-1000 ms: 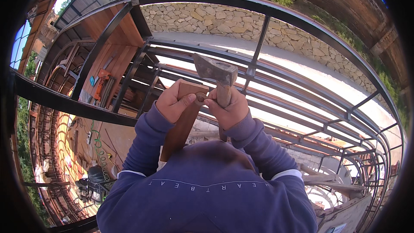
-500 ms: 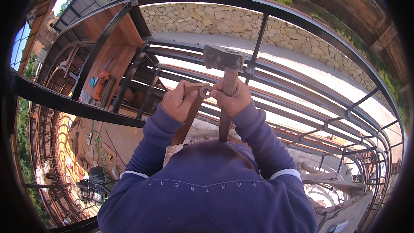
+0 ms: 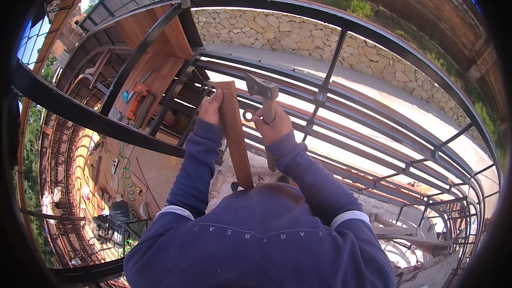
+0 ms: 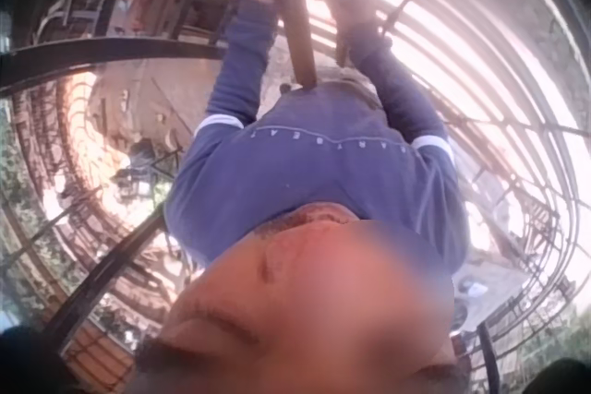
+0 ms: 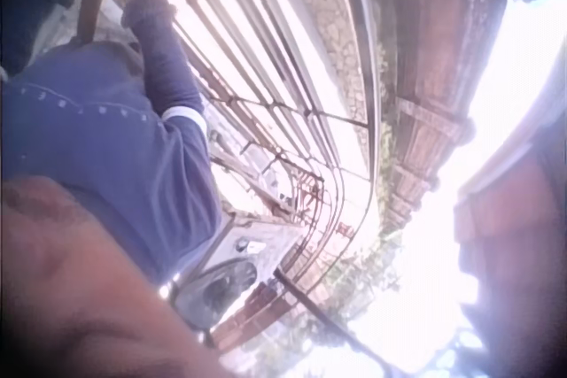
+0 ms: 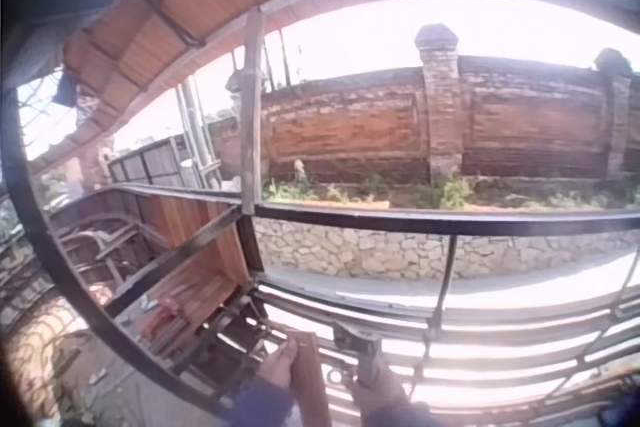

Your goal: The person fits a wooden panel against a metal frame and secures it using a nail gun. The person then uses a small axe to trim wood off another panel before positioning it on the structure.

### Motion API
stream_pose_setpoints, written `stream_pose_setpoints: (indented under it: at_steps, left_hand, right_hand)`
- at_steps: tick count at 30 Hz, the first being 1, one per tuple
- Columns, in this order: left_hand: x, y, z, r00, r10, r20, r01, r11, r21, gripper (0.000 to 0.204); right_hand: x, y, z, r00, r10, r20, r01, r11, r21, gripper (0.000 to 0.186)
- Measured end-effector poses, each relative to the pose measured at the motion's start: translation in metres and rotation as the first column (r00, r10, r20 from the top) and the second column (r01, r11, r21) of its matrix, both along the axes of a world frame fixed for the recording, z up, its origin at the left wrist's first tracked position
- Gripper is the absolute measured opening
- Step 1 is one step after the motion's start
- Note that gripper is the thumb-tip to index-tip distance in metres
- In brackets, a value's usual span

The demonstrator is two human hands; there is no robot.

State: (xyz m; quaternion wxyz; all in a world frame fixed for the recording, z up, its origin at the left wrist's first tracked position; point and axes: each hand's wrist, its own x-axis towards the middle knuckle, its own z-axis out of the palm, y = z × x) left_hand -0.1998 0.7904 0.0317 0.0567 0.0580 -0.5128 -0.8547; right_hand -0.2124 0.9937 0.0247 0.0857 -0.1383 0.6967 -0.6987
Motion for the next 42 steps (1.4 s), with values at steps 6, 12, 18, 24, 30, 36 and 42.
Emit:
stream_pose_setpoints:
  at_steps: [6, 12, 18, 24, 30, 36, 42]
  left_hand:
    - [0.013, 0.004, -0.04, 0.98, -0.155, 0.124, 0.148, 0.987, 0.062, 0.038]
    - [0.023, 0.014, -0.054, 0.958, -0.168, 0.232, 0.21, 0.962, -0.172, 0.036]
    - [0.002, 0.025, -0.051, 0.904, -0.305, 0.3, 0.321, 0.947, -0.007, 0.034]
    - [-0.029, 0.046, -0.062, 0.865, -0.368, 0.341, 0.441, 0.882, -0.166, 0.033]
    - [-0.079, 0.057, -0.12, 0.806, -0.363, 0.468, 0.498, 0.843, -0.204, 0.036]
    - [-0.105, 0.072, -0.147, 0.819, -0.364, 0.444, 0.508, 0.82, -0.263, 0.042]
    - [-0.107, 0.084, -0.171, 0.774, -0.286, 0.565, 0.51, 0.81, -0.289, 0.042]
  right_hand:
    - [-0.007, -0.014, -0.026, 0.996, -0.017, 0.089, 0.018, 1.0, -0.012, 0.014]
    - [-0.013, -0.008, -0.027, 0.995, -0.048, 0.09, 0.057, 0.993, -0.1, 0.013]
    - [-0.02, 0.008, -0.036, 0.99, -0.066, 0.124, 0.079, 0.992, -0.1, 0.014]
    - [-0.02, 0.048, -0.043, 0.97, -0.15, 0.192, 0.166, 0.983, -0.074, 0.013]
    - [-0.017, 0.109, -0.067, 0.947, -0.314, -0.062, 0.31, 0.853, 0.42, 0.023]
    - [-0.036, 0.129, -0.045, 0.959, -0.138, -0.249, 0.272, 0.701, 0.659, 0.032]
    - [-0.058, 0.129, -0.034, 0.985, -0.034, -0.167, 0.161, 0.514, 0.843, 0.03]
